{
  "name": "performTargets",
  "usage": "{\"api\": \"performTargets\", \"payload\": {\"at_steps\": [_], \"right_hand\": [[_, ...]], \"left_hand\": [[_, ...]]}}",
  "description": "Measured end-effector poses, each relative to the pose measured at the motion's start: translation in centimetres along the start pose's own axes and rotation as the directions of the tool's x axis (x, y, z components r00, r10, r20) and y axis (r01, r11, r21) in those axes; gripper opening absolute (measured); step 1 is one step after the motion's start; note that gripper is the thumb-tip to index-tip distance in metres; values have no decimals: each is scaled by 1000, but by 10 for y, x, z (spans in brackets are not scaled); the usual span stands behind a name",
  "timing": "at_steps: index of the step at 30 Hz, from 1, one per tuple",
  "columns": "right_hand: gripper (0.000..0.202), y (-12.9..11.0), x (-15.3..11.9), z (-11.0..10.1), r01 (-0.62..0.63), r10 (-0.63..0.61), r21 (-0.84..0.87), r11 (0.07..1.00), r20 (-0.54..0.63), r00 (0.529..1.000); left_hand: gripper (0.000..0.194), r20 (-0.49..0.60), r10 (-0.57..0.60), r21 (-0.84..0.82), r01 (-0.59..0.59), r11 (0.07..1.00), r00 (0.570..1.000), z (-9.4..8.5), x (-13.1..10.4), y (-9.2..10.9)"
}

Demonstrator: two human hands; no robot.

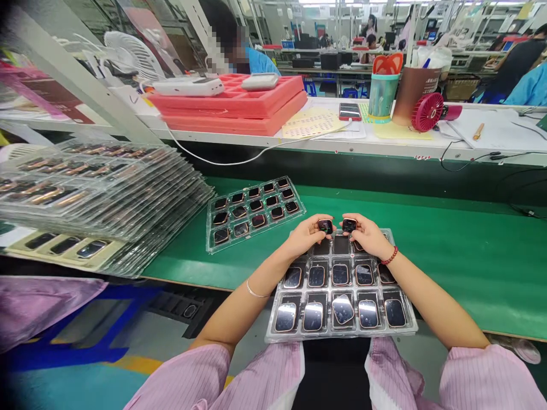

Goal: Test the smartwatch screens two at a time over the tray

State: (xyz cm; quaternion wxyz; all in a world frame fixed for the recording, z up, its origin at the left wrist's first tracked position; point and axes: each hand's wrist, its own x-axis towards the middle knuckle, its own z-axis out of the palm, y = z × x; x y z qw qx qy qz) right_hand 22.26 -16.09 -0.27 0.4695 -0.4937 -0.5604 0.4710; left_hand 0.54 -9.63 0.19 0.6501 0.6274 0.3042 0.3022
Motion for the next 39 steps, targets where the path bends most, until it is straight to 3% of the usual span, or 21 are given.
{"api": "performTargets", "payload": {"at_steps": [11, 17, 23, 31, 39], "right_hand": [[52, -2, -1, -1, 13, -14, 13, 1000, 43, 999], [42, -6, -3, 0, -36, 37, -39, 999, 43, 998], [51, -5, -3, 1, -16, 16, -1, 1000, 65, 998], [43, -9, -5, 2, -52, 54, -65, 997, 38, 998], [48, -9, -5, 3, -29, 32, -65, 997, 57, 998]], "left_hand": [[44, 1, 43, 6, -43, 999, 999, 0, -1, 0], [29, 27, 60, -23, -59, 998, 998, -1, -1, 0], [44, 36, 98, -33, -97, 995, 995, 0, -1, -3], [29, 60, 91, -50, -88, 995, 994, -1, 0, -4], [42, 35, 113, -14, -113, 993, 993, -1, 1, -5]]}}
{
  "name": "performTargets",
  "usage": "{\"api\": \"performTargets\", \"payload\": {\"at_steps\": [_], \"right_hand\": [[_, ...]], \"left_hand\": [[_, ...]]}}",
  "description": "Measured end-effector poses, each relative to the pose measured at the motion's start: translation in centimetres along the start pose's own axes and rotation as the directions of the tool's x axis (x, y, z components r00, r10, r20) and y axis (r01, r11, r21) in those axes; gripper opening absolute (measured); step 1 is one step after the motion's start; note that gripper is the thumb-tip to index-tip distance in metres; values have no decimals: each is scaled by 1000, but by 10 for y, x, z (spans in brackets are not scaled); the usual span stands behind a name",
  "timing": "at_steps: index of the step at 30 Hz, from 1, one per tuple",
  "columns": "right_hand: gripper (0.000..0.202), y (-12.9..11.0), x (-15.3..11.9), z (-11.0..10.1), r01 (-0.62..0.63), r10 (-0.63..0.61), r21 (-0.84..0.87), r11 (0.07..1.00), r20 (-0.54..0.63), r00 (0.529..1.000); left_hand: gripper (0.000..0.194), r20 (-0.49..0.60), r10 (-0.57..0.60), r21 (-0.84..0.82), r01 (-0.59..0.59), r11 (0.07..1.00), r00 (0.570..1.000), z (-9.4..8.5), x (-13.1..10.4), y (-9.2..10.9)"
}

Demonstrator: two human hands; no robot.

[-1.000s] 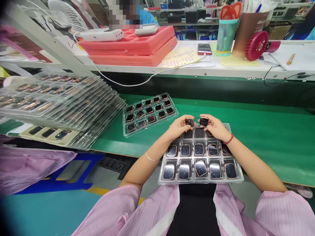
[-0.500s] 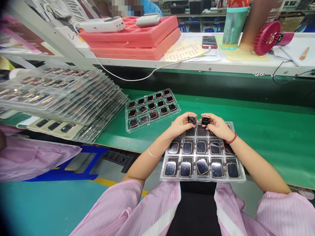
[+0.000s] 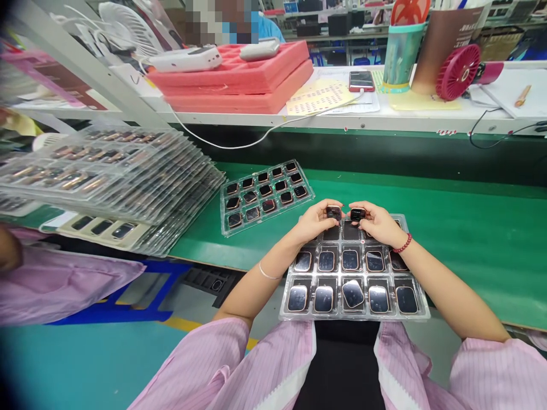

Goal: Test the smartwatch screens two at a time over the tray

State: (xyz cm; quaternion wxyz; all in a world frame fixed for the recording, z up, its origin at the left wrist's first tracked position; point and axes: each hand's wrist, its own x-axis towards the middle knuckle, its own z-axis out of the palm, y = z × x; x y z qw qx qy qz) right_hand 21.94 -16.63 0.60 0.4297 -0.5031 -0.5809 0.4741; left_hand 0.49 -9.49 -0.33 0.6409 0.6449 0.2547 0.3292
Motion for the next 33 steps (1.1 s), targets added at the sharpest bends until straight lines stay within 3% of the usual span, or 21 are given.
{"api": "performTargets", "payload": {"at_steps": [5, 11, 18, 24, 33], "right_hand": [[42, -1, 0, 1, 2, -2, -13, 1000, 10, 1000], [47, 1, 0, 1, 9, -9, 8, 1000, -4, 1000], [38, -1, 0, 1, 32, -31, -31, 999, 8, 999], [44, 1, 0, 0, 17, -17, -33, 999, -6, 1000], [38, 2, -1, 1, -1, 1, -47, 999, -8, 1000]], "left_hand": [[30, 3, -17, -4, 17, 1000, 1000, 0, 0, 1], [44, 2, 16, 30, -16, 999, 1000, -1, 1, -1], [32, -2, -17, -16, 17, 1000, 1000, 0, 0, 1], [41, -31, -3, 7, 4, 1000, 1000, 1, 0, 0], [36, -20, -58, -40, 58, 998, 998, 1, -2, 3]]}}
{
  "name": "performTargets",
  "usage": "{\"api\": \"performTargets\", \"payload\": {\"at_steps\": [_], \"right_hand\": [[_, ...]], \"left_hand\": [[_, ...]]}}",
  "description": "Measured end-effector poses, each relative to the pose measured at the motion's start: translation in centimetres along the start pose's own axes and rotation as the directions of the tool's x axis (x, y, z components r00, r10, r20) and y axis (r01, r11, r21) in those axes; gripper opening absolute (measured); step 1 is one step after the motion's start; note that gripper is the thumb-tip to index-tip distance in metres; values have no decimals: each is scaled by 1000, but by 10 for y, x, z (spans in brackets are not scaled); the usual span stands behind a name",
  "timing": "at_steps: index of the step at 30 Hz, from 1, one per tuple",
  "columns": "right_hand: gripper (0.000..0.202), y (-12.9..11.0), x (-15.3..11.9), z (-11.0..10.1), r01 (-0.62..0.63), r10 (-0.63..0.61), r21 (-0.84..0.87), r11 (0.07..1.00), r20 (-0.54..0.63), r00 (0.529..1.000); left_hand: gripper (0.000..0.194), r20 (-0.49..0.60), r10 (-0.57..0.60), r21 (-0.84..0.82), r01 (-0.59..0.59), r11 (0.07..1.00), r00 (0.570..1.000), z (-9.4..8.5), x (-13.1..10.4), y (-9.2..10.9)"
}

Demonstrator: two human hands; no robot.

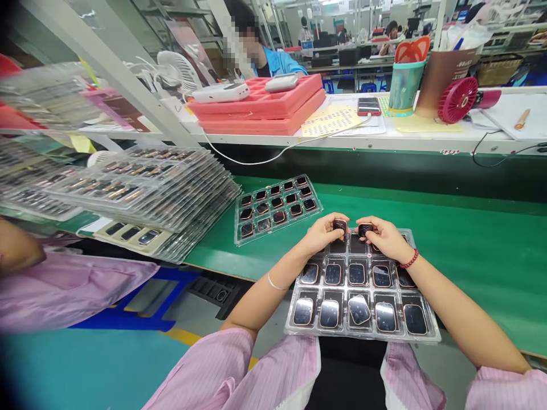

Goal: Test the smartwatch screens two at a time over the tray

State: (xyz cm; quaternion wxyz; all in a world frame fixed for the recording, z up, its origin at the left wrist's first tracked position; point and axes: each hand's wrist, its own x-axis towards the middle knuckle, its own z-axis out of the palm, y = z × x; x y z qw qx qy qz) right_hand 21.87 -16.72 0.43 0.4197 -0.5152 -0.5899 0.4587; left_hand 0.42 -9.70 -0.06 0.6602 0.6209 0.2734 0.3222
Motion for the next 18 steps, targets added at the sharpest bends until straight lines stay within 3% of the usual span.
{"api": "performTargets", "payload": {"at_steps": [4, 18], "right_hand": [[43, -2, 1, 0, 2, -2, 8, 1000, -9, 1000], [45, -1, 1, 0, 5, -4, 30, 1000, -18, 1000]], "left_hand": [[47, -8, 8, 9, -8, 1000, 1000, 1, -1, 0], [48, -1, 31, 22, -31, 999, 1000, 0, 1, -3]]}}
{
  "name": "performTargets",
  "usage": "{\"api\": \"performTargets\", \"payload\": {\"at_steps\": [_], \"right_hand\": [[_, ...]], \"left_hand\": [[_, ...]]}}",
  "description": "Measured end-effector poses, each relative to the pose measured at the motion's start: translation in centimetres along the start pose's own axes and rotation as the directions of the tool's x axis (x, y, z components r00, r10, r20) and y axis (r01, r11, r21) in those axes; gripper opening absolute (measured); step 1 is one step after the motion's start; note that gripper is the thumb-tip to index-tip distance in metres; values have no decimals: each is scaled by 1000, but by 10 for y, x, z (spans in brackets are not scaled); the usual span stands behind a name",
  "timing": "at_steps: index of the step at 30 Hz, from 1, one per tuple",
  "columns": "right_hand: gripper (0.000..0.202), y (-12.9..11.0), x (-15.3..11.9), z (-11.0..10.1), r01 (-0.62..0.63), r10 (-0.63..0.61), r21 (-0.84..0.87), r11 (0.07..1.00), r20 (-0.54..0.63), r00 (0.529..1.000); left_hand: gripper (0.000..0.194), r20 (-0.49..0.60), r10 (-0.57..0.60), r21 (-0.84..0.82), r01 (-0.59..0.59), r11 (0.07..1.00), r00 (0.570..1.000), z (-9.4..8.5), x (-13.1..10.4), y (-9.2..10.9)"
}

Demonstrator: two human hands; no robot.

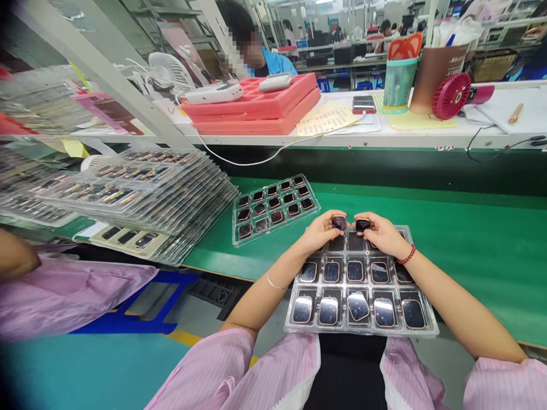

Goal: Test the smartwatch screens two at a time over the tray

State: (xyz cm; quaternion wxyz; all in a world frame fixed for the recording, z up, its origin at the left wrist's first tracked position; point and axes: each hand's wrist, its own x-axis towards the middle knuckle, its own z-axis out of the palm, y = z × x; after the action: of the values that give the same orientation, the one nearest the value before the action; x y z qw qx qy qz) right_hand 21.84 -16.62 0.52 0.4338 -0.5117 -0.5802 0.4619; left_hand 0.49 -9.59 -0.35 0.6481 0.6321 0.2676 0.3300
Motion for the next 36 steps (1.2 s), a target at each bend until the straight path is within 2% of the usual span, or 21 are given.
{"api": "performTargets", "payload": {"at_steps": [7, 13, 19, 27, 32, 36], "right_hand": [[51, 4, 2, -2, 40, -40, 12, 999, 13, 999], [41, 0, 0, -1, 20, -19, -22, 1000, 35, 999], [48, 4, 1, -2, 32, -32, -1, 999, 18, 999], [40, -3, -1, -1, -17, 17, 2, 1000, 33, 999], [50, 3, 0, -2, 26, -26, -3, 1000, 21, 999], [50, 4, 1, -2, 36, -35, -23, 999, 37, 999]], "left_hand": [[48, 9, 31, 16, -31, 999, 999, -1, 1, -2], [35, 27, 16, -3, -15, 1000, 1000, -1, 0, 0], [48, 39, 42, 21, -43, 999, 998, -1, -1, -2], [36, 42, 16, -2, -16, 1000, 999, -1, -1, 0], [47, 33, 46, 27, -47, 999, 998, -1, -2, 1], [43, 24, 54, 40, -55, 998, 998, -1, -2, 1]]}}
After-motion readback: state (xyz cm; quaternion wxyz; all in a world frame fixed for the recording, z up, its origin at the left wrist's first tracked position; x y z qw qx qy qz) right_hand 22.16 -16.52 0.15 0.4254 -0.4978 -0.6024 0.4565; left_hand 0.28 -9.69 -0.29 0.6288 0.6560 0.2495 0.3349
